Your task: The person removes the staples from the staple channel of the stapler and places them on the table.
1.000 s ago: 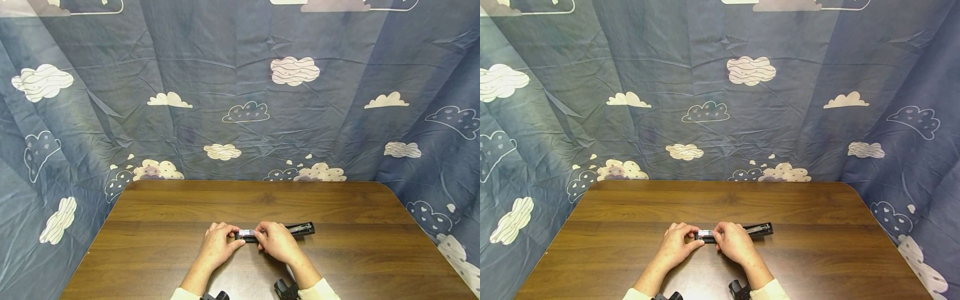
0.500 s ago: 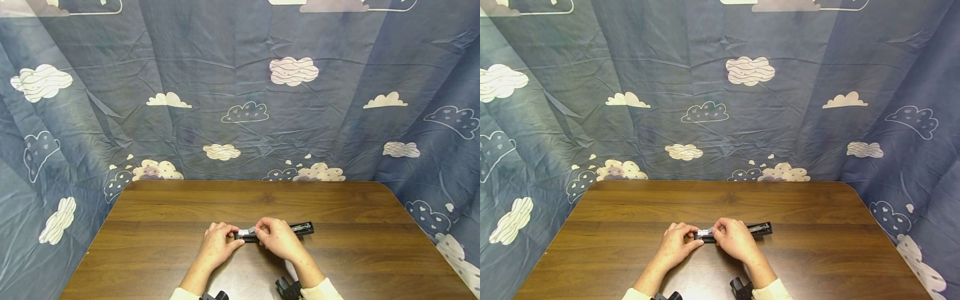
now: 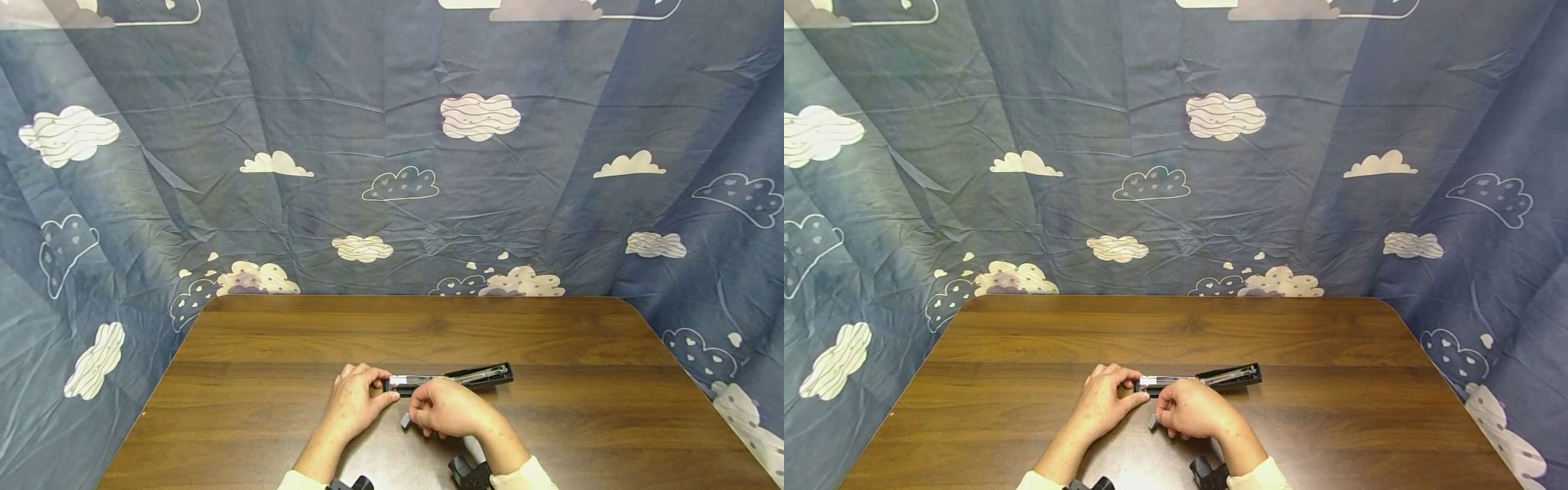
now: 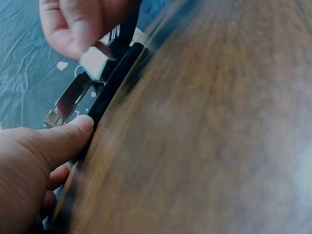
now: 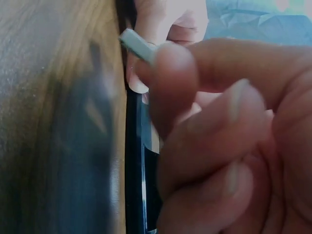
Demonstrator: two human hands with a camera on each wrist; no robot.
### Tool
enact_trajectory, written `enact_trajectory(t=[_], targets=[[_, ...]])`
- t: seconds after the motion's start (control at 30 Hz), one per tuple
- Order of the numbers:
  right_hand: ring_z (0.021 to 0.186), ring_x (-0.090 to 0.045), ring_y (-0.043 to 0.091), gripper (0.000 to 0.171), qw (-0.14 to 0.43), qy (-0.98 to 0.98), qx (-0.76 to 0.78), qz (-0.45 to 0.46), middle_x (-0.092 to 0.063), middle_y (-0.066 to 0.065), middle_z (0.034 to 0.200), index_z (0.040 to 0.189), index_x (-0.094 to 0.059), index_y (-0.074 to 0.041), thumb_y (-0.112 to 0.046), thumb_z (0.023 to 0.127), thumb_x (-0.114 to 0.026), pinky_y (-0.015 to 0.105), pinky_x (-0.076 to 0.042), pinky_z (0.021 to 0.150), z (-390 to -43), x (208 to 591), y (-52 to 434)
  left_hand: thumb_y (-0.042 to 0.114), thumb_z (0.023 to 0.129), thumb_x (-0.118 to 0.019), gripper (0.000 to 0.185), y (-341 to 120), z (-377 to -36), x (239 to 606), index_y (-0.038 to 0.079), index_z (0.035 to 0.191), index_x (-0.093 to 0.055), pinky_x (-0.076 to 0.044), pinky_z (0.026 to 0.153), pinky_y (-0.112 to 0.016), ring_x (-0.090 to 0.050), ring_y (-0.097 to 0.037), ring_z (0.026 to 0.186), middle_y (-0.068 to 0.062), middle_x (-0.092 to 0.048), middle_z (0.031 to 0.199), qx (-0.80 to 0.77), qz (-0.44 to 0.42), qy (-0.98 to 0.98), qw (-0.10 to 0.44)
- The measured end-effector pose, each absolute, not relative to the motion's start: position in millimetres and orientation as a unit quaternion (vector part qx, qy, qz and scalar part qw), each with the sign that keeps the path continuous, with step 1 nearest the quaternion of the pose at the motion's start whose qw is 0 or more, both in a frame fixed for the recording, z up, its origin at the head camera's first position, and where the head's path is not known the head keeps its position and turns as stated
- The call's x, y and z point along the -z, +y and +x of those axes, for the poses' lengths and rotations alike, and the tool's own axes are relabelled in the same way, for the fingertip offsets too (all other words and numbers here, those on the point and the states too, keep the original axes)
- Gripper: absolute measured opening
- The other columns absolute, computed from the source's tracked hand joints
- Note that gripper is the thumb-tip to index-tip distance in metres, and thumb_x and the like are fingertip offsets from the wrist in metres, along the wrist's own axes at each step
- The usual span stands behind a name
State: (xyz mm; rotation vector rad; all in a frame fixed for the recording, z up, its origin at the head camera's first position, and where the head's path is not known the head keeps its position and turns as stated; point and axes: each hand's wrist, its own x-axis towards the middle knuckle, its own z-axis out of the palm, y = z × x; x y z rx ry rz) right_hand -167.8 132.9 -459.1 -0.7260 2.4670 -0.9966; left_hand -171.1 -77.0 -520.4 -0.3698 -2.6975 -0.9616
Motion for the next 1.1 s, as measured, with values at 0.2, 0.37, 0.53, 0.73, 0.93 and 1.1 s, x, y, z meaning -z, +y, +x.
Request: enact_trajectory(t=[0.2,0.37,0.53,0.73,0.93,1.1], targets=[[0.039,-0.05,0.0,0.021,0.2,0.885,0.331,-0.26,-0.059,-0.011,0.053,0.072,-0.068,-0.017,-0.013,0.092,-0.069,0.022,-0.04,0.04,-165.8,462.3,131.4,0.036,0.077,-0.087,0.029,-77.2,-170.4,520.4,0.023,0.101,-0.077,-0.041,0.079,-0.032,-0.048,-0.006,0.085,0.012,-0.061,0.081,0.334,-0.125,-0.926,0.125],[0.04,-0.051,0.002,0.021,0.208,0.888,0.327,-0.247,-0.059,-0.009,0.053,0.07,-0.067,-0.018,-0.013,0.091,-0.069,0.023,-0.039,0.041,-164.6,462.5,131.3,0.037,0.077,-0.087,0.029,-77.1,-170.7,520.4,0.023,0.101,-0.076,-0.041,0.08,-0.033,-0.048,-0.006,0.085,0.012,-0.062,0.082,0.334,-0.125,-0.926,0.123],[0.04,-0.051,0.002,0.023,0.201,0.897,0.313,-0.241,-0.059,-0.009,0.053,0.069,-0.066,-0.016,-0.012,0.091,-0.069,0.024,-0.04,0.042,-164.9,462.3,133.6,0.037,0.077,-0.087,0.03,-76.7,-170.3,519.6,0.023,0.101,-0.077,-0.041,0.079,-0.033,-0.049,-0.006,0.085,0.012,-0.062,0.082,0.33,-0.127,-0.927,0.127],[0.04,-0.051,0.003,0.022,0.196,0.902,0.304,-0.236,-0.061,-0.007,0.052,0.068,-0.066,-0.016,-0.011,0.09,-0.068,0.025,-0.04,0.042,-165.8,460.2,137.7,0.037,0.077,-0.087,0.03,-76.2,-170.7,518.2,0.023,0.101,-0.077,-0.041,0.078,-0.032,-0.047,-0.006,0.084,0.012,-0.062,0.081,0.328,-0.125,-0.928,0.126],[0.04,-0.051,0.003,0.024,0.18,0.912,0.291,-0.226,-0.059,-0.009,0.051,0.065,-0.064,-0.019,-0.012,0.088,-0.069,0.026,-0.04,0.042,-164.9,460.1,138.7,0.037,0.077,-0.087,0.03,-76.2,-170.7,518.4,0.024,0.102,-0.077,-0.04,0.078,-0.032,-0.047,-0.006,0.083,0.012,-0.062,0.081,0.328,-0.125,-0.928,0.126],[0.039,-0.05,0.003,0.028,0.145,0.926,0.268,-0.221,-0.054,-0.012,0.047,0.06,-0.06,-0.021,-0.012,0.084,-0.071,0.026,-0.039,0.045,-164.0,460.2,138.4,0.037,0.076,-0.087,0.03,-76.2,-170.7,519.4,0.023,0.101,-0.077,-0.04,0.077,-0.031,-0.048,-0.006,0.083,0.012,-0.062,0.08,0.326,-0.127,-0.927,0.132]])
